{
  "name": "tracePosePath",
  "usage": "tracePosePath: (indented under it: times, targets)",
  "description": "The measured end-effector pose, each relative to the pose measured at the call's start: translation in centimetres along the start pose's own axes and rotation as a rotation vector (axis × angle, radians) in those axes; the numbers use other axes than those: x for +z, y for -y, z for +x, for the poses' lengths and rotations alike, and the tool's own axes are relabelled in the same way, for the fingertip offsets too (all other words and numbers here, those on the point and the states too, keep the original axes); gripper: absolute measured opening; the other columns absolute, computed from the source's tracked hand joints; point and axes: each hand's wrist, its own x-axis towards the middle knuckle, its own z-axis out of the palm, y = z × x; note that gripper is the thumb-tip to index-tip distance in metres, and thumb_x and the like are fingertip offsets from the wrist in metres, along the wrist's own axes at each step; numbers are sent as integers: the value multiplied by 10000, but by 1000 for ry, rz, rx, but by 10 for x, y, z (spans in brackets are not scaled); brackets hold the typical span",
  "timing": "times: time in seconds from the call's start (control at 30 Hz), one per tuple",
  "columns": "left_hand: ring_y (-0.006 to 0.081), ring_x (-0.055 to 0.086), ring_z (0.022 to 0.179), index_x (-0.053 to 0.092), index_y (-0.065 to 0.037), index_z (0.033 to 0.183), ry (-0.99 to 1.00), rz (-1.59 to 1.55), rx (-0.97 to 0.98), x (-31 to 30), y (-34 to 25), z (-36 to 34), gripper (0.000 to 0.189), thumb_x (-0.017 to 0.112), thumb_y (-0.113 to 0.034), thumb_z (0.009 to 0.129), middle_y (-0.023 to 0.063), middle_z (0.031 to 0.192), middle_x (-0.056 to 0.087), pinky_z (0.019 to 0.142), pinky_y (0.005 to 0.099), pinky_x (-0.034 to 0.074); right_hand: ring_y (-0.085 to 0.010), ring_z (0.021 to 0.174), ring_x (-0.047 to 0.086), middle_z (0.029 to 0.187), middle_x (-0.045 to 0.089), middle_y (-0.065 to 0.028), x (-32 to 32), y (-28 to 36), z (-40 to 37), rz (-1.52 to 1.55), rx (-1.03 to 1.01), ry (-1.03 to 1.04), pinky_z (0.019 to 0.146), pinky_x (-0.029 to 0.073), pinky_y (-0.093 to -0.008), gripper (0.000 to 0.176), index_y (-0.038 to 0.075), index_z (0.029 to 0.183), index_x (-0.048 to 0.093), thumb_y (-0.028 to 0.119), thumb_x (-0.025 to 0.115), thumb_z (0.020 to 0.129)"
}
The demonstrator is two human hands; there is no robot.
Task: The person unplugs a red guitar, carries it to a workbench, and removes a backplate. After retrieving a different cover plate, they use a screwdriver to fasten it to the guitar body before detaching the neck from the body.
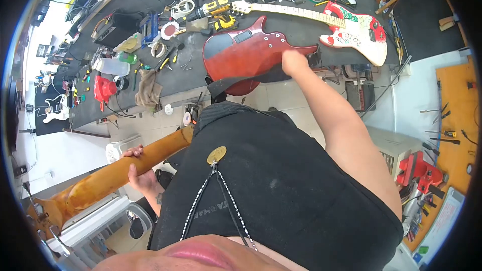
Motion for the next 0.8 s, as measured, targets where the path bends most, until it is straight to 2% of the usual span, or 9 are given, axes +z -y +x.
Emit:
tracePosePath:
  times: [0.07,0.1,0.17,0.27,0.33,0.37,0.6,0.63,0.8]
  targets:
    - [274,551,993,574,-15,1136,0,-1,5,-5,-5,6,424,678,-277,819,128,996,563,1115,518,373,-361,1041,726,1191,718,-271,9,0,-2,84,248,399,841,602,-473,283,31,1137,703,163,549,938]
    - [274,552,993,574,-16,1135,3,-2,9,-7,-9,13,418,674,-273,820,129,996,563,1114,521,373,-361,1041,726,1191,718,-271,17,-1,-4,97,254,398,841,602,-473,283,31,1137,703,163,549,938]
    - [273,552,992,575,-17,1133,5,-9,0,-14,-15,19,415,673,-271,820,127,995,563,1113,522,373,-351,892,716,1091,740,-219,30,-8,-1,737,709,359,742,598,-460,381,24,1244,638,270,509,983]
    - [269,553,992,576,-21,1131,32,-22,-15,-23,-21,27,410,672,-273,822,124,995,563,1113,521,373,-318,800,688,1116,695,-201,87,-65,56,1374,739,86,619,578,-407,590,59,1376,559,474,529,958]
    - [267,553,992,577,-23,1129,53,-25,-26,-27,-24,29,409,674,-276,823,122,996,564,1114,520,374,-325,877,645,1235,621,-214,53,-56,54,1637,1063,-165,737,566,-450,721,81,1453,516,575,574,931]
    - [265,552,992,578,-24,1129,42,-17,-35,-28,-24,31,408,676,-275,822,121,994,564,1114,511,376,-338,1114,625,1350,595,-226,39,-54,65,1702,1276,-191,929,520,-512,772,83,1459,516,604,646,904]
    - [266,556,970,582,-12,1131,-14,12,-84,-29,-33,27,417,683,-263,814,122,986,566,1105,490,396,-279,1191,676,1327,666,-237,61,-61,97,1626,1314,-572,997,552,-387,726,-148,1213,656,342,924,750]
    - [266,556,970,582,-12,1131,-27,10,-81,-31,-32,25,417,683,-263,814,122,986,566,1105,490,396,-290,1114,713,1263,697,-239,55,-52,94,1902,1260,-769,962,570,-376,678,-180,1197,636,280,903,776]
    - [272,559,965,579,-2,1141,-50,0,-71,-37,-25,16,442,691,-265,804,128,970,570,1087,495,410,-261,1024,724,1206,713,-198,-6,-18,59,1576,1193,-833,876,601,-379,535,-131,1206,647,196,818,818]
